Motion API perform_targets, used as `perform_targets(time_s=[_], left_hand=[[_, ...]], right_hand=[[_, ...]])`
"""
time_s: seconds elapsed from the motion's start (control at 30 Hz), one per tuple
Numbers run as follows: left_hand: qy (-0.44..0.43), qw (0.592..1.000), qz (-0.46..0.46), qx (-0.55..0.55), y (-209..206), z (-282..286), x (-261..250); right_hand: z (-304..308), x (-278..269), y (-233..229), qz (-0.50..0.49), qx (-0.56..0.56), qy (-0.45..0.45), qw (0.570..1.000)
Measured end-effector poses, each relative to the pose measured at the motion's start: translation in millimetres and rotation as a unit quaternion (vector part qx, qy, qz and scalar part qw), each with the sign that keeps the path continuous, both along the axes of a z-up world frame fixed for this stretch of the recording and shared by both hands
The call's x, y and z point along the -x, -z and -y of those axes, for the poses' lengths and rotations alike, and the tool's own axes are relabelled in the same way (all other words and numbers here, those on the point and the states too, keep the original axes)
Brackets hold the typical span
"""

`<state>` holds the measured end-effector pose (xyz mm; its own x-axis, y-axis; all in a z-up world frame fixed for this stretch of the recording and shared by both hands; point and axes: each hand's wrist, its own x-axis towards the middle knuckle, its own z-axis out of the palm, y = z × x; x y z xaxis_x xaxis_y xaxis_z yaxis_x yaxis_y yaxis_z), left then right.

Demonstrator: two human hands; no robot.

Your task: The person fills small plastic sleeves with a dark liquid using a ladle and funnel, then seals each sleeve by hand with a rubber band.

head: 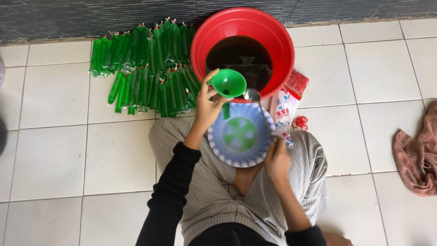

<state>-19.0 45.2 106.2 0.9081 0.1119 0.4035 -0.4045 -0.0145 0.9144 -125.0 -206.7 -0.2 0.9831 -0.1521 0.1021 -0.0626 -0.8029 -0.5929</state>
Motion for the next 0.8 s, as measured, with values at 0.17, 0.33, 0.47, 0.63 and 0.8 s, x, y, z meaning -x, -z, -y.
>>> perform_targets(time_s=[0.17, 0.33, 0.47, 0.63, 0.8], left_hand=[[0.057, 0.994, -0.014, 0.093, 12.1, 2.1, 5.0], [0.062, 0.995, -0.006, 0.08, 15.2, 4.4, 13.9], [0.082, 0.993, -0.023, 0.078, 16.6, 7.6, 15.0], [0.117, 0.988, -0.048, 0.088, 2.4, 12.2, 6.7], [0.107, 0.986, -0.124, 0.027, 23.4, 17.5, -27.7]], right_hand=[[1.9, 37.4, 76.9, -0.06, 0.062, 0.011, 0.996], [5.8, 27.1, 135.6, -0.076, 0.09, -0.059, 0.991], [-8.2, 6.1, 120.4, -0.062, 0.137, -0.063, 0.987], [-63.5, -40.7, 14.0, 0.015, -0.182, -0.155, 0.971], [-105.0, -73.5, 10.0, -0.06, -0.347, -0.193, 0.916]])
